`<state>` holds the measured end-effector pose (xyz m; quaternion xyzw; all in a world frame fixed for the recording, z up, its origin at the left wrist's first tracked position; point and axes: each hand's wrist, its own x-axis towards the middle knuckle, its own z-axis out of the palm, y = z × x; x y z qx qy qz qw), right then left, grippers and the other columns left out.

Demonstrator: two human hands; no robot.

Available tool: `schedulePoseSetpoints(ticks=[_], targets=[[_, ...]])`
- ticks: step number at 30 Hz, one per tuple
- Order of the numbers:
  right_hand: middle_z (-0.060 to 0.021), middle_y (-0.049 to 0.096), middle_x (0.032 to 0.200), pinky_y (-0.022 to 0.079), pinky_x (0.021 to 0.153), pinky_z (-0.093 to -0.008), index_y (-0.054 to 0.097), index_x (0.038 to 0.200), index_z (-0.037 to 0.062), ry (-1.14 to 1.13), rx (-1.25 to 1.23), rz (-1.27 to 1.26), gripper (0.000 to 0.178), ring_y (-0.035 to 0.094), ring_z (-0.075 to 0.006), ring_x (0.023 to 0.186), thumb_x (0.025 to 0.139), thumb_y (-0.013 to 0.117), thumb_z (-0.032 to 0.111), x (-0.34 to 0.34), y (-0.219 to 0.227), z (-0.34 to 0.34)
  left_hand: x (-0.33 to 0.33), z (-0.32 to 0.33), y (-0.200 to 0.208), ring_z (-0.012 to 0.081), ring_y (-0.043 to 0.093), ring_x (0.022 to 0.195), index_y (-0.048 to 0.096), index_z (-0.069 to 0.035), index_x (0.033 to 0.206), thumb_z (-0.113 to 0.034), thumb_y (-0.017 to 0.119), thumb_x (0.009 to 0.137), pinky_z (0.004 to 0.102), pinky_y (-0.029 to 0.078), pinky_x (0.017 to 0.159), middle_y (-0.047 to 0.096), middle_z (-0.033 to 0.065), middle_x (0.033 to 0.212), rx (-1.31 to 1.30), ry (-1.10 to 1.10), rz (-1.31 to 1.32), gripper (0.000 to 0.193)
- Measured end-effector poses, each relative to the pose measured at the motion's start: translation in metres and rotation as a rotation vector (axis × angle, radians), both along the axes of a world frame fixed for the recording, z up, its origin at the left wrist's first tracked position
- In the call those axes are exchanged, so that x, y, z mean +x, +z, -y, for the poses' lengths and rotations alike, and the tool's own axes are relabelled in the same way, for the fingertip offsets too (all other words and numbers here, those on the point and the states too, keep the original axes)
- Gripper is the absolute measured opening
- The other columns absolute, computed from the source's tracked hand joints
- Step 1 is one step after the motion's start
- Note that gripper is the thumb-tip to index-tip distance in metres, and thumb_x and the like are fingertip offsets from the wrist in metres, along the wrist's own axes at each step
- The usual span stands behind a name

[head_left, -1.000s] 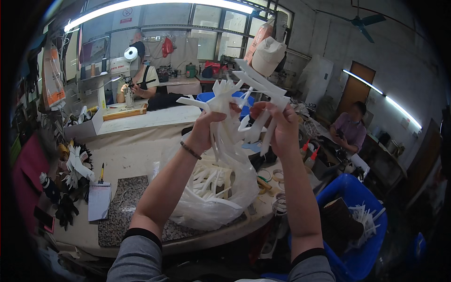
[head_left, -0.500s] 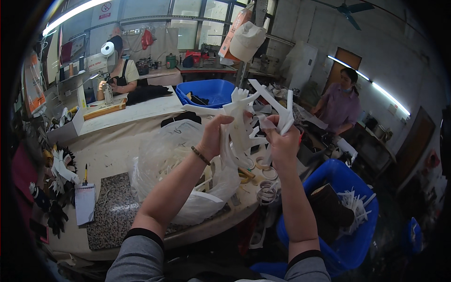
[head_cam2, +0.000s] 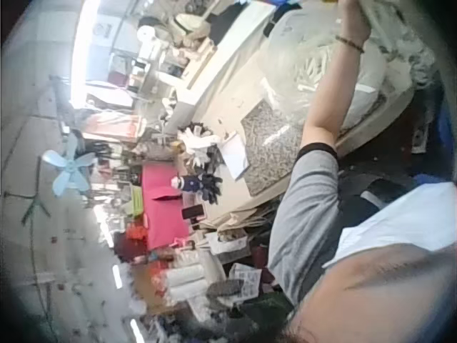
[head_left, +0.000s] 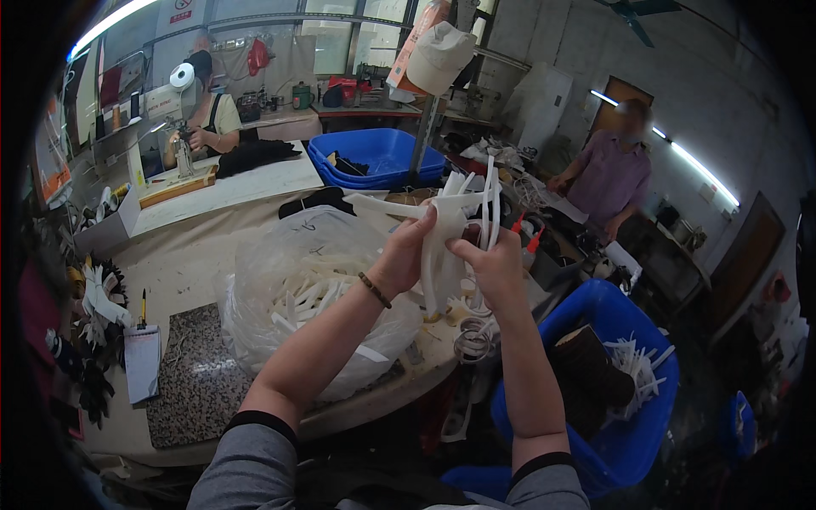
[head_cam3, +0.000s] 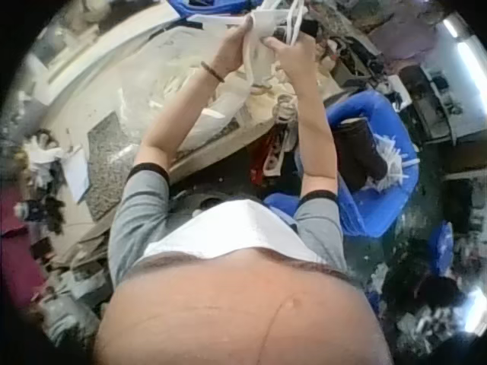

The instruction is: Sort and organize white shoe upper components from a large plastic bag into blue bins.

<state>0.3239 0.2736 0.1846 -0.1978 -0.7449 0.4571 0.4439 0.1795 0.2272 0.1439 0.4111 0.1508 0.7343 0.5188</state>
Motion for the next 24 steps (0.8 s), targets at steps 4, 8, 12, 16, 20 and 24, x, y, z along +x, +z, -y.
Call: schedulePoseSetpoints(ticks=[4,8,12,16,20,24], targets=[[-0.0055,0.068,0.081,0.048,0.068,-0.0271,0.068,0.091,-0.0041,-0.011,-0.086,-0.039,0.021,0.061,-0.0107,0.073,0.077,0.076,0.009,-0.012,-0.009,0.000,-0.008,0.003,-0.008,0.0232,0.064,0.101,0.051,0.005,0.125,-0.029,0.056,0.092,0.0379,0.053,0.088,0.063,0.0154,0.115,-0.008,0.115,-0.059,0.047],[-0.0058,0.069,0.089,0.050,0.073,-0.0279,0.067,0.101,-0.0041,0.038,0.041,-0.098,0.028,0.063,-0.0115,0.079,0.081,0.077,0.014,-0.012,-0.017,0.002,-0.004,-0.002,-0.014,0.0175,0.056,0.110,0.044,-0.008,0.129,-0.011,0.064,0.084,0.0327,0.047,0.095,0.057,0.0089,0.117,0.024,0.200,-0.033,0.050],[-0.0042,0.069,0.086,0.048,0.070,-0.0255,0.066,0.104,-0.0043,0.079,-0.062,-0.234,0.028,0.062,-0.0104,0.078,0.081,0.075,0.008,-0.010,-0.019,0.004,0.004,0.000,-0.006,0.0179,0.057,0.107,0.044,-0.009,0.125,-0.009,0.063,0.083,0.0334,0.046,0.093,0.056,0.0077,0.114,0.034,0.075,0.030,0.046],[-0.0051,0.069,0.089,0.049,0.070,-0.0263,0.064,0.104,-0.0024,0.094,-0.095,-0.229,0.024,0.062,-0.0110,0.076,0.084,0.072,0.008,-0.009,-0.024,-0.001,0.002,0.004,-0.009,0.0195,0.057,0.104,0.045,-0.010,0.123,-0.011,0.059,0.085,0.0366,0.047,0.093,0.056,0.0073,0.110,0.019,0.063,0.083,0.041],[-0.0071,0.068,0.086,0.048,0.066,-0.0250,0.058,0.095,0.0013,0.180,-0.141,-0.309,0.013,0.059,-0.0097,0.071,0.089,0.066,0.010,-0.005,-0.025,-0.012,-0.020,0.008,-0.013,0.0210,0.059,0.096,0.046,-0.010,0.121,-0.016,0.051,0.082,0.0401,0.050,0.088,0.056,0.0072,0.107,0.038,0.022,0.193,0.040],[-0.0011,0.060,0.071,0.047,0.060,-0.0247,0.060,0.093,0.0018,0.212,-0.264,-0.390,0.015,0.056,-0.0079,0.065,0.089,0.069,0.014,0.006,-0.022,-0.020,-0.015,0.010,-0.009,0.0204,0.059,0.096,0.049,-0.007,0.122,-0.018,0.049,0.080,0.0385,0.051,0.087,0.057,0.0071,0.109,0.007,0.024,0.175,0.044]])
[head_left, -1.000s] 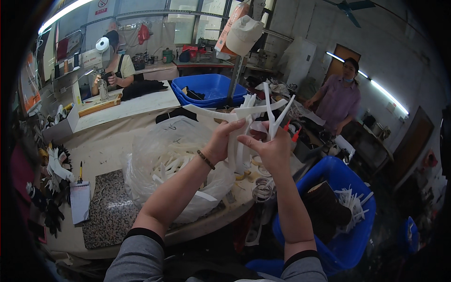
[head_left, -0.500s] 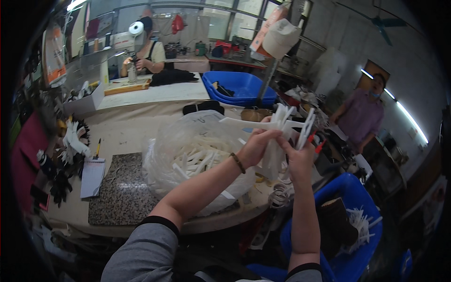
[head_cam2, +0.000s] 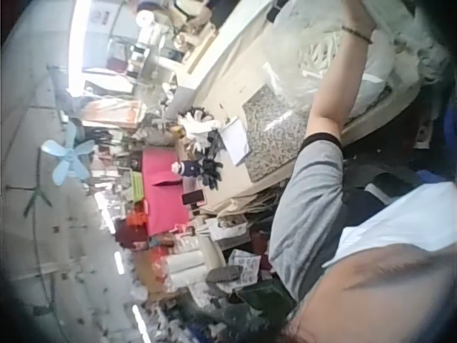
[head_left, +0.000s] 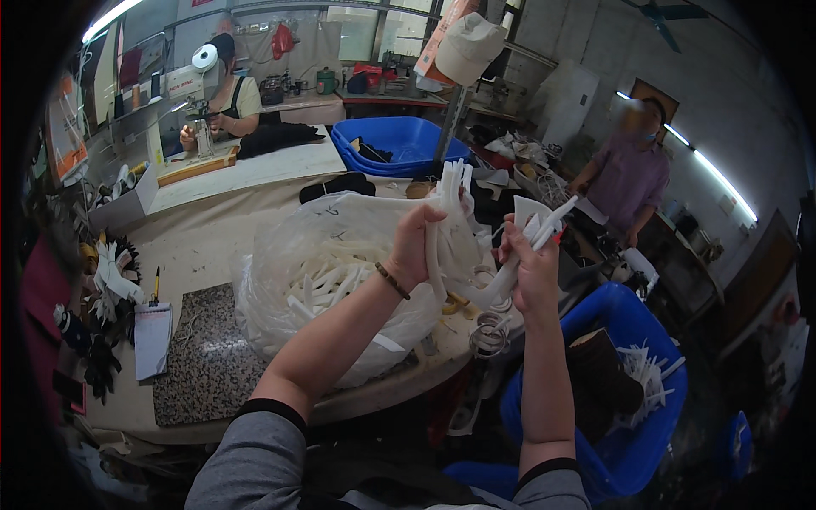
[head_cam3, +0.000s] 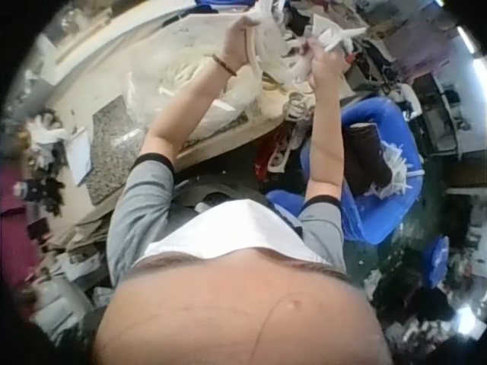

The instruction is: Sort and organize white shoe upper components from a large plastic bag into blue bins.

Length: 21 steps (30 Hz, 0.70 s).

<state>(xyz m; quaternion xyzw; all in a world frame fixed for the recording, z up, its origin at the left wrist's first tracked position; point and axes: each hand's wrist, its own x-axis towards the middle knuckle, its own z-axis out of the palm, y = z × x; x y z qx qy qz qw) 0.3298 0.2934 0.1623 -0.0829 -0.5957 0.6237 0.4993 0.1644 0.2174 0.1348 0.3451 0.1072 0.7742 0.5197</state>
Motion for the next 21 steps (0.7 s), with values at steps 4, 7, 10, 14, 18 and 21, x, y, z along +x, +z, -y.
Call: schedulePoseSetpoints(ticks=[4,7,10,14,18,21], targets=[[-0.0029,0.060,0.075,0.046,0.057,-0.0260,0.060,0.085,0.0022,-0.133,0.157,0.214,0.019,0.056,-0.0096,0.065,0.081,0.077,0.011,0.000,0.000,0.005,0.000,-0.002,-0.006,0.0238,0.058,0.107,0.048,-0.005,0.131,-0.022,0.047,0.080,0.0397,0.049,0.094,0.056,0.0105,0.118,0.025,0.020,-0.088,0.054],[-0.0021,0.062,0.079,0.050,0.065,-0.0282,0.055,0.079,0.0042,-0.236,0.304,0.245,0.035,0.059,-0.0108,0.072,0.067,0.087,0.009,-0.004,0.000,0.012,0.004,-0.001,-0.006,0.0244,0.059,0.105,0.047,-0.004,0.128,-0.017,0.046,0.079,0.0408,0.049,0.094,0.056,0.0114,0.119,0.035,-0.054,-0.071,0.050],[-0.0047,0.063,0.074,0.049,0.059,-0.0273,0.056,0.075,0.0025,-0.264,0.425,0.336,0.033,0.059,-0.0104,0.066,0.067,0.087,0.011,-0.007,-0.004,0.011,0.009,0.001,-0.004,0.0262,0.058,0.110,0.042,-0.003,0.131,-0.016,0.046,0.079,0.0413,0.047,0.098,0.055,0.0130,0.124,0.075,-0.082,-0.128,0.054],[-0.0022,0.061,0.070,0.049,0.059,-0.0264,0.057,0.075,0.0024,-0.186,0.227,0.303,0.031,0.058,-0.0102,0.062,0.066,0.086,0.008,-0.005,-0.008,0.008,0.018,0.003,0.001,0.0268,0.057,0.112,0.035,-0.003,0.137,-0.011,0.050,0.077,0.0396,0.046,0.101,0.053,0.0133,0.128,0.074,-0.009,-0.170,0.063],[-0.0021,0.061,0.070,0.048,0.057,-0.0262,0.057,0.077,0.0027,-0.192,0.206,0.350,0.030,0.058,-0.0099,0.060,0.067,0.085,0.007,-0.002,-0.003,0.013,0.020,0.004,-0.004,0.0263,0.057,0.112,0.034,-0.001,0.139,-0.009,0.052,0.076,0.0390,0.047,0.099,0.053,0.0131,0.129,0.048,0.228,-0.417,0.066],[-0.0036,0.063,0.072,0.046,0.055,-0.0255,0.056,0.080,0.0026,-0.127,0.065,0.253,0.027,0.057,-0.0101,0.059,0.070,0.082,0.003,0.004,-0.006,0.005,0.015,0.004,0.000,0.0256,0.059,0.110,0.037,0.000,0.139,-0.007,0.052,0.077,0.0389,0.048,0.097,0.056,0.0143,0.125,0.027,0.037,-0.292,0.063]])
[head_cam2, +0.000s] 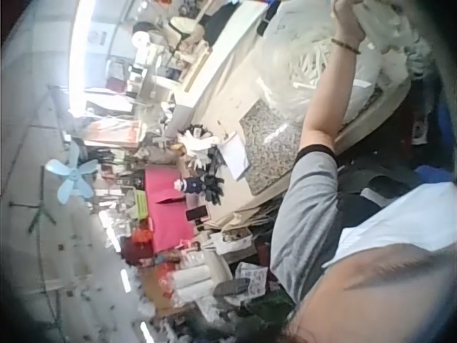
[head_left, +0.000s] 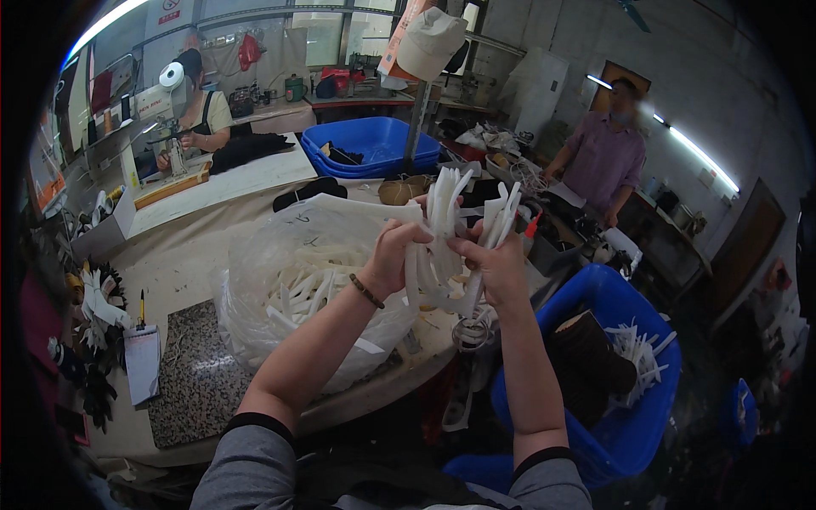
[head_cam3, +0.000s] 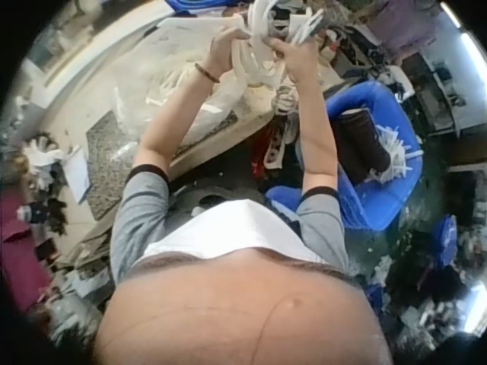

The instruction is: Sort and organize white shoe upper components from a large plastic bag into blue bins.

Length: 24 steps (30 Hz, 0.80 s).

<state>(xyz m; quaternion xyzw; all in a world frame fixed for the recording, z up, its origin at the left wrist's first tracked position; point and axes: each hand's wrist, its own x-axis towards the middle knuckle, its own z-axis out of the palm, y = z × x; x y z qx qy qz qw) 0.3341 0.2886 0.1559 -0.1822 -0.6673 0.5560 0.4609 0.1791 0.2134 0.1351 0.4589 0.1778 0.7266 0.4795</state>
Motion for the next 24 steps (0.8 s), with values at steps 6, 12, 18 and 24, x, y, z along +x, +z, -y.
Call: schedulePoseSetpoints(ticks=[6,12,18,24], targets=[[-0.0057,0.063,0.075,0.044,0.054,-0.0241,0.056,0.084,0.0018,0.070,-0.060,-0.055,0.025,0.056,-0.0097,0.059,0.072,0.078,-0.001,-0.002,-0.003,-0.005,-0.009,-0.001,-0.008,0.0236,0.062,0.103,0.049,0.000,0.130,-0.004,0.053,0.081,0.0385,0.051,0.090,0.061,0.0145,0.115,-0.062,0.012,0.036,0.049],[-0.0068,0.065,0.078,0.044,0.053,-0.0242,0.058,0.090,-0.0012,-0.010,-0.063,-0.101,0.026,0.057,-0.0104,0.058,0.072,0.077,-0.001,-0.020,-0.012,-0.020,-0.023,0.003,-0.026,0.0172,0.060,0.102,0.051,-0.002,0.127,-0.011,0.062,0.088,0.0342,0.050,0.091,0.060,0.0067,0.116,-0.266,0.177,-0.020,0.042],[-0.0095,0.067,0.080,0.048,0.055,-0.0254,0.066,0.092,-0.0053,0.052,-0.047,-0.015,0.023,0.061,-0.0119,0.062,0.072,0.076,-0.002,-0.055,-0.010,-0.022,-0.037,0.013,-0.039,0.0134,0.059,0.100,0.053,-0.003,0.122,-0.026,0.059,0.096,0.0308,0.050,0.088,0.061,0.0053,0.112,-0.159,0.266,-0.191,0.036],[-0.0106,0.065,0.086,0.052,0.055,-0.0285,0.056,0.082,0.0001,0.057,-0.041,0.040,0.022,0.063,-0.0153,0.067,0.074,0.076,-0.001,-0.122,-0.020,-0.016,-0.057,-0.001,-0.048,0.0126,0.065,0.086,0.060,-0.007,0.110,-0.035,0.063,0.094,0.0292,0.054,0.073,0.066,0.0034,0.099,-0.196,0.321,0.173,0.032]])
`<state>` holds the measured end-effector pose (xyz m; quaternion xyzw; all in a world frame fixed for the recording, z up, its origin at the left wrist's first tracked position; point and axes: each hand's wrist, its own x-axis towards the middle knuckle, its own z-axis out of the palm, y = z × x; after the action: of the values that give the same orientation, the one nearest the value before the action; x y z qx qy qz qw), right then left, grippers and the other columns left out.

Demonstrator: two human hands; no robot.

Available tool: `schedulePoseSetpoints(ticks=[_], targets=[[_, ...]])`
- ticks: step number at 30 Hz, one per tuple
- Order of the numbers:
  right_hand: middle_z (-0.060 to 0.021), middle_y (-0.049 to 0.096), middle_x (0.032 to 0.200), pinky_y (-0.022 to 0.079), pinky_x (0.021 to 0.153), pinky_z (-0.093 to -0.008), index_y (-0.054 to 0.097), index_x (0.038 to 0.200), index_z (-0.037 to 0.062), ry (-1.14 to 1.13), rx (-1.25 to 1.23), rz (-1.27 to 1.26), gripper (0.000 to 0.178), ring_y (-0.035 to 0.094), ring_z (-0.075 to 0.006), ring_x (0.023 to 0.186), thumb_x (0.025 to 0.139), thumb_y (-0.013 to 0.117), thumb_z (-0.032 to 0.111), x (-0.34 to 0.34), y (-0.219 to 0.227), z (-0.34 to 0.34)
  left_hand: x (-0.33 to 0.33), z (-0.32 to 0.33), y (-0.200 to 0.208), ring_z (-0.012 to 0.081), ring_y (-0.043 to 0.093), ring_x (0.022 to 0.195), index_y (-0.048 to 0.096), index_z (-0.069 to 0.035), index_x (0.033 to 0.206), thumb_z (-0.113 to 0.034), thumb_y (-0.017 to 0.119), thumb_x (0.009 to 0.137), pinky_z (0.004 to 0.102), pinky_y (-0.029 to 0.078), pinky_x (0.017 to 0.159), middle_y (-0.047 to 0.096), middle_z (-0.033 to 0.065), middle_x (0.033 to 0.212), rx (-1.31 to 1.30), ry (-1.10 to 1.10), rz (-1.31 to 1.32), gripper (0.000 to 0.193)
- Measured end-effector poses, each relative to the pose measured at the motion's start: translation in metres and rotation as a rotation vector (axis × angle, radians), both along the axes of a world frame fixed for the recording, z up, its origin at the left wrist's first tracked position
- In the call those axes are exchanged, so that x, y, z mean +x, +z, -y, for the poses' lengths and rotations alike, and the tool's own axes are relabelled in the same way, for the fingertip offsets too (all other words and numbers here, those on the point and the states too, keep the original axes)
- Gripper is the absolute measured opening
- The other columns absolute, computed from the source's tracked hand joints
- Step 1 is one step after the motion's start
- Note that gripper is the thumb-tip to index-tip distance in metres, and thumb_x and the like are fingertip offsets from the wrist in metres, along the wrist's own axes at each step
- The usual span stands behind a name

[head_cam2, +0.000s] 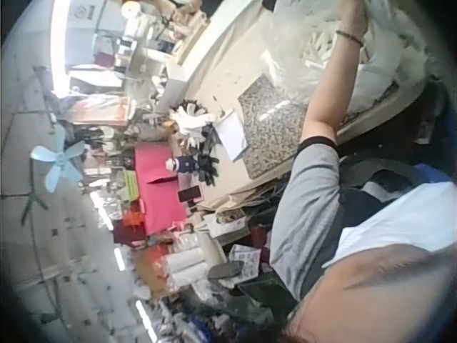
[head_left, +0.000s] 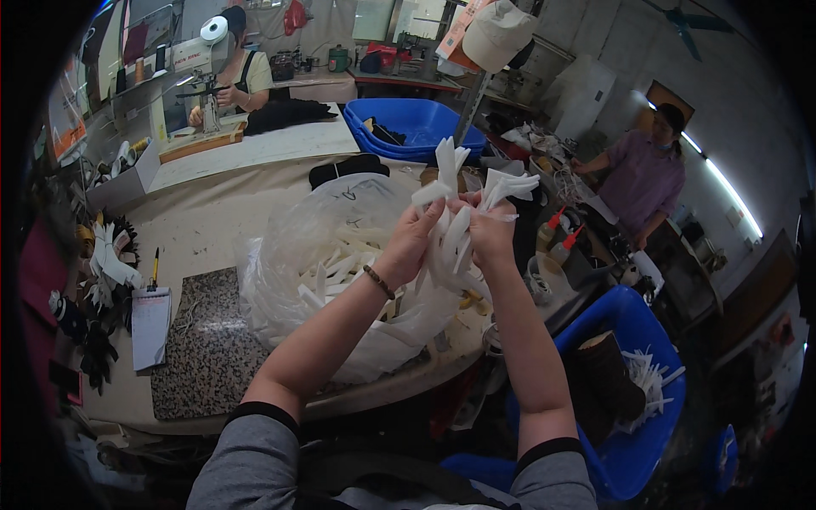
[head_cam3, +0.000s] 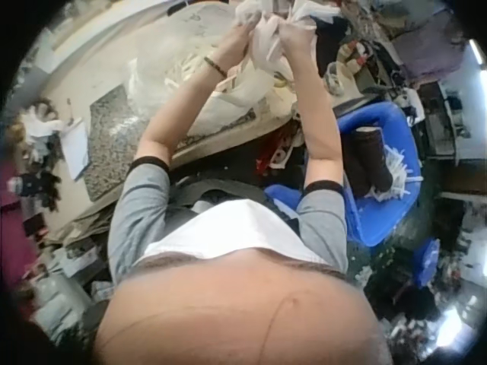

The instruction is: Sort and organize white shoe upper components from a large plastic bag into blue bins.

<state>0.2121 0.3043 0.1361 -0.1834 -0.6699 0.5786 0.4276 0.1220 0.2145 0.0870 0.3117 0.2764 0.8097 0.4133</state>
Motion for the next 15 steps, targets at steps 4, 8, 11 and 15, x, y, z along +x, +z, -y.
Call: schedulePoseSetpoints(ticks=[4,8,11,15], targets=[[-0.0103,0.065,0.082,0.050,0.053,-0.0279,0.056,0.083,-0.0001,-0.008,-0.080,-0.063,0.027,0.064,-0.0157,0.064,0.068,0.078,-0.003,-0.035,-0.002,-0.002,-0.029,-0.001,-0.007,0.0117,0.064,0.078,0.060,-0.008,0.107,-0.032,0.063,0.094,0.0276,0.052,0.065,0.066,0.0052,0.098,-0.020,0.089,-0.137,0.027],[-0.0104,0.065,0.083,0.051,0.050,-0.0283,0.057,0.084,0.0010,0.017,-0.136,-0.194,0.025,0.066,-0.0182,0.068,0.068,0.076,-0.006,-0.055,0.006,-0.012,-0.054,-0.006,-0.008,0.0094,0.059,0.069,0.057,-0.008,0.101,-0.021,0.064,0.093,0.0230,0.045,0.054,0.066,0.0070,0.099,-0.087,0.223,-0.041,0.017],[-0.0089,0.065,0.083,0.049,0.047,-0.0267,0.058,0.086,0.0009,0.105,-0.183,-0.173,0.026,0.064,-0.0158,0.065,0.069,0.075,-0.007,-0.055,0.016,-0.021,-0.066,-0.007,-0.008,0.0103,0.059,0.065,0.053,-0.008,0.099,-0.015,0.061,0.094,0.0217,0.043,0.050,0.066,0.0088,0.101,-0.062,0.214,-0.047,0.012],[-0.0053,0.062,0.083,0.038,0.046,-0.0204,0.059,0.089,0.0043,0.075,-0.191,-0.301,0.024,0.054,-0.0094,0.060,0.073,0.073,-0.007,-0.033,0.034,-0.075,-0.084,0.000,-0.006,0.0130,0.062,0.065,0.048,-0.009,0.099,-0.010,0.057,0.096,0.0218,0.043,0.047,0.066,0.0126,0.106,-0.073,0.285,0.093,0.009]])
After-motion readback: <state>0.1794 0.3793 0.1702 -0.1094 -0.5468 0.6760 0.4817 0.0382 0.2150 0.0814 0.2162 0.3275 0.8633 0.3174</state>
